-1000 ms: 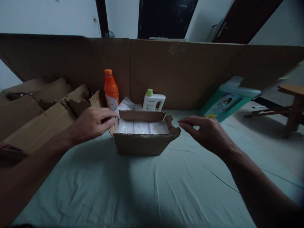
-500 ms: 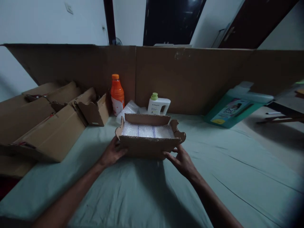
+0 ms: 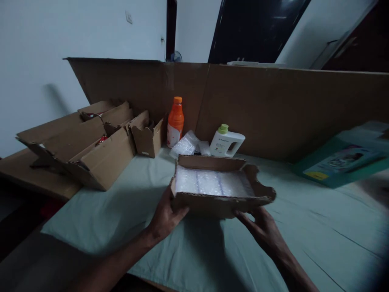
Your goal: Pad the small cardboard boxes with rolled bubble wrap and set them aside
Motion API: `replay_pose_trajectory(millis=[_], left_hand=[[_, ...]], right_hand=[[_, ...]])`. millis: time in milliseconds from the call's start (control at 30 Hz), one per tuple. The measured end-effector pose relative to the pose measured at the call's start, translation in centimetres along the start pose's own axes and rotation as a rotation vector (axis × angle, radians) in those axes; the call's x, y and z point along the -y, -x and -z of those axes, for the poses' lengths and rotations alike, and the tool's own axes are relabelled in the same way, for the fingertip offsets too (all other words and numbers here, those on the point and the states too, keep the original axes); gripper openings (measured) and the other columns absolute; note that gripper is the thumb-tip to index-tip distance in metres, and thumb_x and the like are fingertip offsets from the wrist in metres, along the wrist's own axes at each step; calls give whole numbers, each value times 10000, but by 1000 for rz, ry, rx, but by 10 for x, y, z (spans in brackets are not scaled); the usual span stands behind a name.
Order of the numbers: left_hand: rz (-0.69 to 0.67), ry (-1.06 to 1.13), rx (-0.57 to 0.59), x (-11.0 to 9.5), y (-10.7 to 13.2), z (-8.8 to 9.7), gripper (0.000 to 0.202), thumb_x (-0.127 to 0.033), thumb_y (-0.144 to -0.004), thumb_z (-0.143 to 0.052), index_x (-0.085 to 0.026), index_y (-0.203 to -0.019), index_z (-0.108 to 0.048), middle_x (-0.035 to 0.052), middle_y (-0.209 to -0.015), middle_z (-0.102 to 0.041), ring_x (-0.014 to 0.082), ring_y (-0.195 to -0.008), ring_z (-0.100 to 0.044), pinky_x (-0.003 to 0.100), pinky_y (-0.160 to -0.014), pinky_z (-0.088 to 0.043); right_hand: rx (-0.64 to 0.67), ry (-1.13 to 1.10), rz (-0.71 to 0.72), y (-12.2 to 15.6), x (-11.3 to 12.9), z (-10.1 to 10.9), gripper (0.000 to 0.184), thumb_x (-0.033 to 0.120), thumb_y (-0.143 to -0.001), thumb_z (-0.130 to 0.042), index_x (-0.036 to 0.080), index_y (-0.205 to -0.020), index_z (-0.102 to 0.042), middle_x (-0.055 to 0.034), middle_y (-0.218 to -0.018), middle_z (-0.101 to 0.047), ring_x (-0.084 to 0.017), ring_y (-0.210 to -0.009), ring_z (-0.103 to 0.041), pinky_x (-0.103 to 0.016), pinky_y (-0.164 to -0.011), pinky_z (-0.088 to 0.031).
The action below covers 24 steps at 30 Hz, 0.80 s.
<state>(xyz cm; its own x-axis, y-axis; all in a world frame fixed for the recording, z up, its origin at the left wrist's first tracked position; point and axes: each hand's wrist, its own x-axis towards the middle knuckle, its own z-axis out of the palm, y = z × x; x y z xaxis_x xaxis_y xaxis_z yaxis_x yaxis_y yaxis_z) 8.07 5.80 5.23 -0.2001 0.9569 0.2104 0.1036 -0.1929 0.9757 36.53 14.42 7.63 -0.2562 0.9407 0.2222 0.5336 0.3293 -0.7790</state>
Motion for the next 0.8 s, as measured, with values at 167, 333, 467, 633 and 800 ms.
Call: replay_pose_trajectory(millis=[167, 333, 467, 633, 800], left_hand=[[142, -101, -299, 13, 28, 64, 574, -525, -848, -684, -140, -1253, -554, 159, -1227, -683, 295, -1190, -633, 457, -1100, -446], [168, -175, -607, 22, 42, 108, 674, -512, -886, -616, -209, -1442, -386, 151, -1416, -566, 276, -1302, -568, 430, -1101, -466], [154, -188, -679, 31, 46, 111, 766, -444, -895, -585, -314, -1549, -207, 114, -1612, -335, 283, -1454, -409, 456, -1163, -411], [100, -130, -702, 46, 40, 100, 830, -424, -901, -587, -333, -1580, -118, 80, -1686, -114, 297, -1561, -153, 495, -1203, -351], [67, -156, -691, 59, 24, 105, 818, -414, -936, -568, -341, -1591, -85, 58, -1703, -25, 278, -1575, -57, 474, -1208, -348]], right_hand=[[236, -159, 198, -65, 34, -85, 429, 553, -842, -655, 173, -1041, -640, -112, -1007, -738, -254, -894, -702, -388, -796, -590], [347, -225, 331, -128, 76, -184, 577, 438, -866, -635, 171, -1364, -516, -134, -1228, -673, -256, -1028, -661, -392, -828, -583], [288, -194, 322, -146, 95, -251, 618, 333, -925, -562, 205, -1503, -387, -146, -1339, -610, -272, -1177, -599, -462, -992, -514], [336, -147, 332, -128, 95, -299, 613, 342, -952, -503, 130, -1511, -365, -220, -1424, -534, -300, -1259, -570, -495, -1050, -485], [384, -128, 396, -122, 90, -321, 661, 344, -936, -536, 91, -1518, -351, -235, -1520, -451, -312, -1425, -428, -509, -1176, -363]])
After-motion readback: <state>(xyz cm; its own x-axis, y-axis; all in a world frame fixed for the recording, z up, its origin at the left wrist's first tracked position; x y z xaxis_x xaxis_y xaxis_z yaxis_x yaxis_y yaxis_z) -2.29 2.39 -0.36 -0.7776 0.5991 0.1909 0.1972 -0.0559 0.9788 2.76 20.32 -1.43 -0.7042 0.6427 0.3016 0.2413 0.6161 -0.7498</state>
